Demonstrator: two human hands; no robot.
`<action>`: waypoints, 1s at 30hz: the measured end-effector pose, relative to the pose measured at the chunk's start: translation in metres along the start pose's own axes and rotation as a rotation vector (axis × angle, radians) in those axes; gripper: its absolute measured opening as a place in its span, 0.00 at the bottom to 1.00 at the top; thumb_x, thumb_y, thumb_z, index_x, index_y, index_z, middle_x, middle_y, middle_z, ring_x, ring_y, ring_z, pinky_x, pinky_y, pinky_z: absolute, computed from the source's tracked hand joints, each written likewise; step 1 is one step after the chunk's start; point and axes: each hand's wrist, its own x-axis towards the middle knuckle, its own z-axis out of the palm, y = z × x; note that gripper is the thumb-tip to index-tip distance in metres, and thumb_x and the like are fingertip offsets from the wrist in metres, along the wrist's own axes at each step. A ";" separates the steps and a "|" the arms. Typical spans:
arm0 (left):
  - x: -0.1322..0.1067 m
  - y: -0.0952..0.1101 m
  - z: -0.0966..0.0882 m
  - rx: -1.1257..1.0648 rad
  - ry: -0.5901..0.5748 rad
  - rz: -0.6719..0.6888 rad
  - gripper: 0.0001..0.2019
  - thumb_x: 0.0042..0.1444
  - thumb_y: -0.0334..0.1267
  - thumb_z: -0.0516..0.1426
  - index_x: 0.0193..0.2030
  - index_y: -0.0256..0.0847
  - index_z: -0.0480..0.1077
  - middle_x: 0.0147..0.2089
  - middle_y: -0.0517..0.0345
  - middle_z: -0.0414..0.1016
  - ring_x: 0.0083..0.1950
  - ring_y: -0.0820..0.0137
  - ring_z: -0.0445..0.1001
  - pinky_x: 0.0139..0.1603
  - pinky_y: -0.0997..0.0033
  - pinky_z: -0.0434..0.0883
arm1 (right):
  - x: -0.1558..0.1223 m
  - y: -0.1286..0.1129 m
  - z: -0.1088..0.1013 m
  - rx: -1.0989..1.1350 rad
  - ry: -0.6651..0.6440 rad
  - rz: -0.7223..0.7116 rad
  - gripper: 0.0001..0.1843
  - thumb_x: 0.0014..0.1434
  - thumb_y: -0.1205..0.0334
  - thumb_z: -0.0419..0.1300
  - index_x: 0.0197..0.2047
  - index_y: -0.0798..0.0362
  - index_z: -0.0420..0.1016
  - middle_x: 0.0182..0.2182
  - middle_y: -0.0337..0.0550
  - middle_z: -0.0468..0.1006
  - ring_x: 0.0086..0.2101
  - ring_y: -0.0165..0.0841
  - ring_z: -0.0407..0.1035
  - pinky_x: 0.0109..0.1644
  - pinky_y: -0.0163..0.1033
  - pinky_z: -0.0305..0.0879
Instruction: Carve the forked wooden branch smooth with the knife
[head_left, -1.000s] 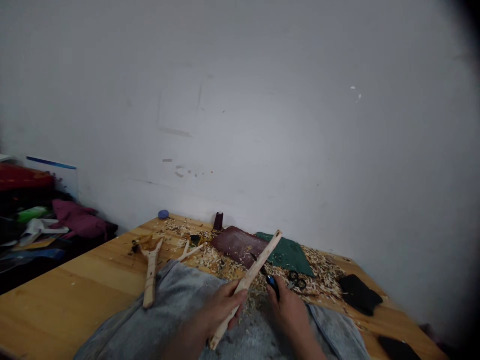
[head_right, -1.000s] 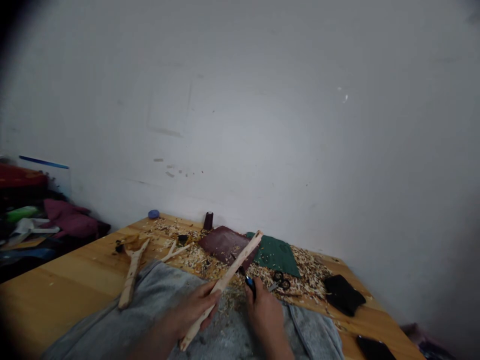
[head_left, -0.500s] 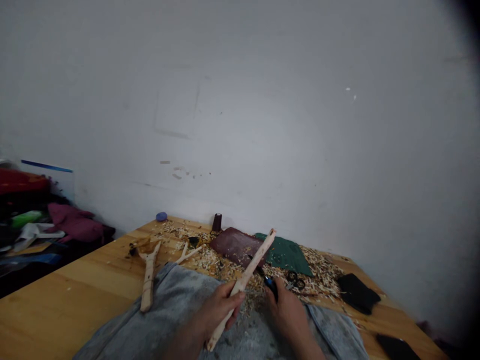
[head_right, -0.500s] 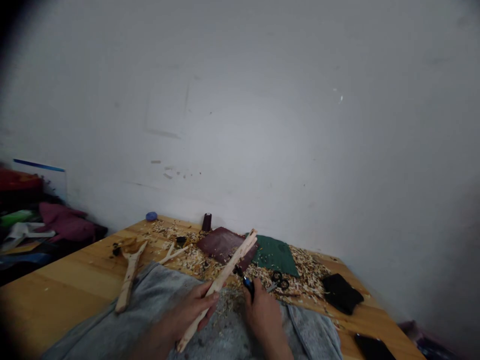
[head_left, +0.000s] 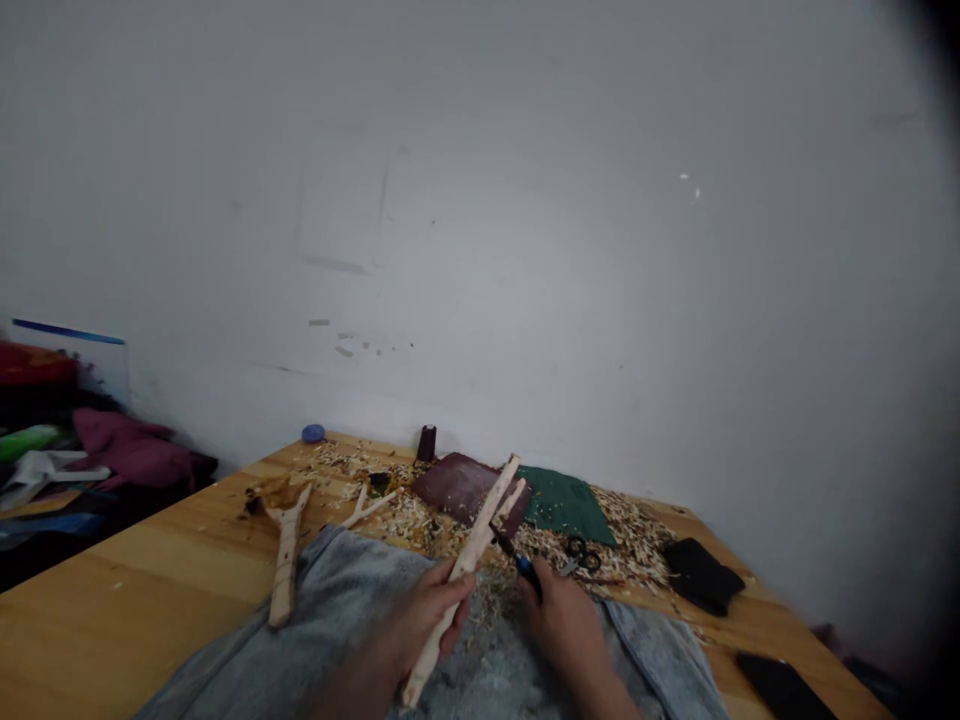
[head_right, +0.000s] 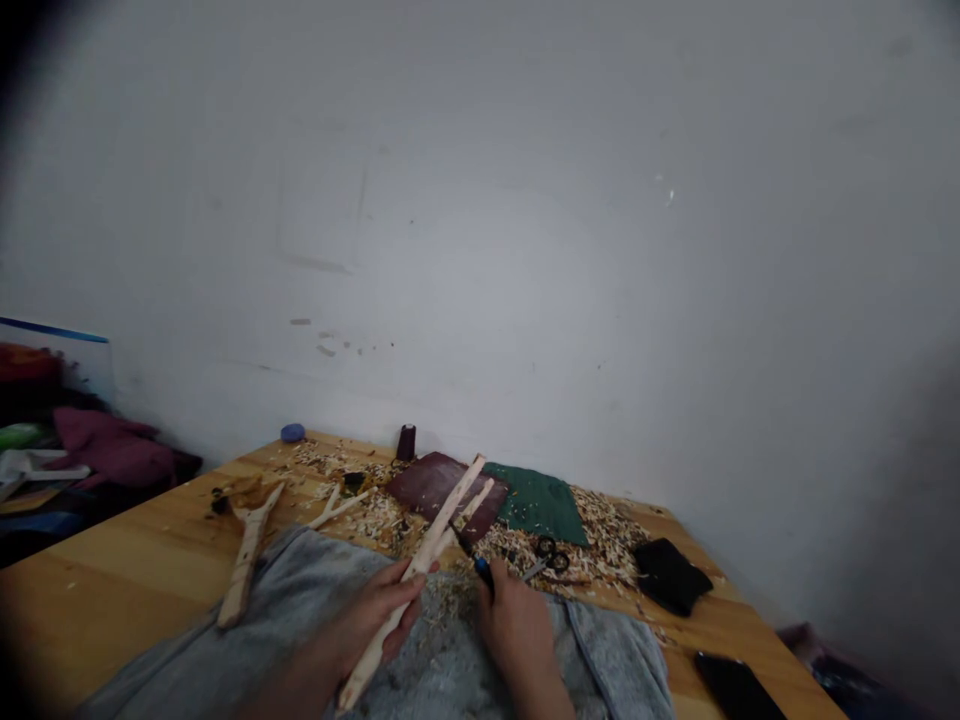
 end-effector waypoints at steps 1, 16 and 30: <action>0.000 0.000 -0.001 -0.032 -0.012 -0.005 0.21 0.47 0.54 0.61 0.42 0.42 0.65 0.18 0.72 0.65 0.11 0.81 0.53 0.12 0.77 0.49 | 0.001 0.002 -0.001 -0.008 0.010 0.016 0.14 0.67 0.58 0.47 0.47 0.51 0.71 0.36 0.48 0.82 0.36 0.39 0.77 0.34 0.35 0.59; 0.007 -0.004 -0.009 -0.183 -0.006 -0.031 0.33 0.45 0.52 0.64 0.55 0.38 0.65 0.16 0.71 0.65 0.09 0.79 0.55 0.09 0.80 0.48 | 0.001 0.001 -0.002 0.010 0.022 0.024 0.14 0.67 0.58 0.48 0.48 0.50 0.72 0.36 0.47 0.82 0.36 0.38 0.77 0.32 0.34 0.57; 0.008 -0.004 -0.006 -0.076 0.171 0.028 0.29 0.44 0.52 0.60 0.51 0.38 0.67 0.16 0.70 0.65 0.11 0.77 0.58 0.10 0.79 0.52 | -0.011 -0.016 -0.001 0.149 -0.039 -0.109 0.14 0.66 0.58 0.49 0.48 0.51 0.72 0.37 0.46 0.82 0.39 0.37 0.76 0.38 0.34 0.60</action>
